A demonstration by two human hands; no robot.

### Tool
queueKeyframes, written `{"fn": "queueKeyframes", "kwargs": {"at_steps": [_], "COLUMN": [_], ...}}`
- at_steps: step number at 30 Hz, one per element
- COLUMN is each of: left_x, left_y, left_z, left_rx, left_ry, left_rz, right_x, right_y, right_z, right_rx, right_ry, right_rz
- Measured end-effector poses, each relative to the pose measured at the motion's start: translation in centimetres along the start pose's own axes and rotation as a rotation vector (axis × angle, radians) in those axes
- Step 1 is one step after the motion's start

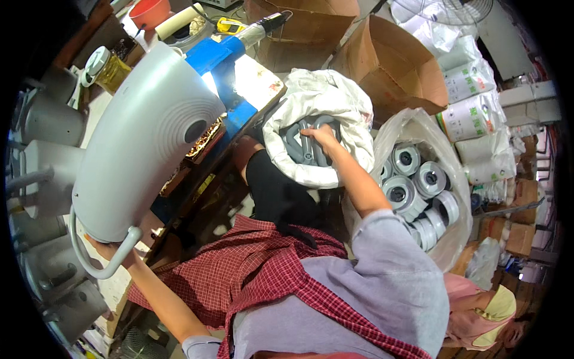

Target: The person assembles grey electric kettles by attaching handles and lids to the main bodies. They retrieve parts from nearby bags and place the completed units on a table. The process involves repetitive manual assembly of plastic components.

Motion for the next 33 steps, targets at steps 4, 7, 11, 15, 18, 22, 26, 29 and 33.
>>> {"fn": "queueKeyframes", "kwargs": {"at_steps": [4, 7, 11, 15, 18, 22, 26, 29, 33], "left_x": [-5.5, -2.0, -5.1, -10.6, -6.2, -7.5, -7.0, -7.6, -7.7], "left_y": [0.9, -0.7, 0.5, 2.2, 1.4, 2.5, 2.9, 2.5, 3.1], "left_z": [0.1, 0.0, 0.0, 0.2, 0.3, 0.5, 0.6, 0.1, 0.9], "left_rx": [0.217, 0.126, 0.224, 0.141, 0.089, 0.037, 0.103, 0.144, 0.051], "left_ry": [-0.149, -0.048, -0.058, -0.243, -0.327, -0.344, -0.299, -0.302, -0.342], "left_rz": [0.658, 0.418, 0.597, 0.828, 0.767, 0.487, 0.744, 0.706, 0.157], "right_x": [-2.7, -3.7, -3.5, -2.8, -1.7, 2.5, 2.0, 1.9, 1.9], "right_y": [8.8, 16.6, 22.8, 24.6, 25.0, 21.1, 7.4, 6.4, 8.0], "right_z": [-6.8, -13.0, -19.4, -21.9, -22.4, -18.7, -14.1, -12.6, -7.3], "right_rx": [-0.269, -0.526, -0.671, -0.778, -0.862, -1.049, -1.054, -0.782, -0.483], "right_ry": [-0.041, 0.039, 0.16, 0.232, 0.266, 0.292, 0.231, 0.4, 0.158], "right_rz": [-0.038, -0.064, -0.016, 0.054, 0.048, -0.797, -1.078, -0.754, -0.833]}}
Point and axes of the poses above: each hand's wrist, its own z-axis towards the middle knuckle, its own x-axis out of the palm, y = z × x, the point moved 9 cm from there along z, towards the middle knuckle, and after that the axes turned 1 degree about z, right-handed, at the moved point
